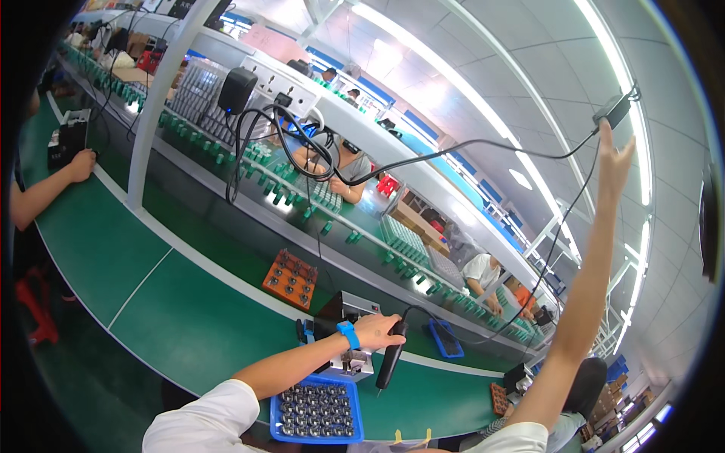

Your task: Screwing electronic components into a blue tray using an electric screwdriver at an assembly station.

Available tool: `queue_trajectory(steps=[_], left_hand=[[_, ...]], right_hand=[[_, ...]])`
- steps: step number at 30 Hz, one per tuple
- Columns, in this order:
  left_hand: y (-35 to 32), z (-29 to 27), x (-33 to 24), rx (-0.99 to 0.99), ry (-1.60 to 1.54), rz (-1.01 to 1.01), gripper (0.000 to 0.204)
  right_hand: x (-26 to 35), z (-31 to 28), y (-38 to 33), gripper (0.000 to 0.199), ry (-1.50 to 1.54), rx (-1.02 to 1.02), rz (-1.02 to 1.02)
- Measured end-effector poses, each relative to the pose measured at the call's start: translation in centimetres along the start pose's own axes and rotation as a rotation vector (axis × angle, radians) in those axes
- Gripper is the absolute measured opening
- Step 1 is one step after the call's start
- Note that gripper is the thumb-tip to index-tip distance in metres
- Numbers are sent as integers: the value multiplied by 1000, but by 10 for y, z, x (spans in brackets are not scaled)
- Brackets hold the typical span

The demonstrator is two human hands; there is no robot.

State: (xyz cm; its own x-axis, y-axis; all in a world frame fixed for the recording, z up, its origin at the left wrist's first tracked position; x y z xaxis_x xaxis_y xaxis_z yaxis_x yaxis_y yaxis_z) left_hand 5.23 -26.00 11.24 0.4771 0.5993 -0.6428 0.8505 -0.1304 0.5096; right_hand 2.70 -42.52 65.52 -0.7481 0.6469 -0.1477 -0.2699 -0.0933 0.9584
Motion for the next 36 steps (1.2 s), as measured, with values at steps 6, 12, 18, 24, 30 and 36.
queue_trajectory(steps=[6, 12, 18, 24, 30, 36], left_hand=[[4, 0, 7, -38, -140, 56, 55], [16, -10, 8, -27, -156, 265, 42], [17, -8, 0, 112, -209, 195, 53], [6, -6, -2, 66, -235, 198, 39], [-44, -76, -52, -89, -147, 61, 41], [-124, -92, -13, 17, -3, 184, 33]], right_hand=[[88, -164, -296, 49, 997, 1612, 181], [25, -181, -572, 45, 516, 825, 1161], [42, -126, -585, 43, 658, 933, 1064], [40, -121, -587, 62, 829, 831, 1125], [17, -138, -585, 95, 928, 648, 1304], [-5, -155, -605, 95, 1184, 571, 1230]])
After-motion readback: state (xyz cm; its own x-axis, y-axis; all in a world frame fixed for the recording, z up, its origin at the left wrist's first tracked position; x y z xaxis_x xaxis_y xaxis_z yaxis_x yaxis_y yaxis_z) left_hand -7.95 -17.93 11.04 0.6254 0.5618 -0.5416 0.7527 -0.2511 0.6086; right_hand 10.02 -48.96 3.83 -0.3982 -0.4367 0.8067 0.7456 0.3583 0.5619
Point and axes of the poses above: each hand's wrist, its own y-axis towards the middle knuckle, its own z-axis out of the palm, x = y × z, the point moved 3 cm from there along y, towards the middle knuckle
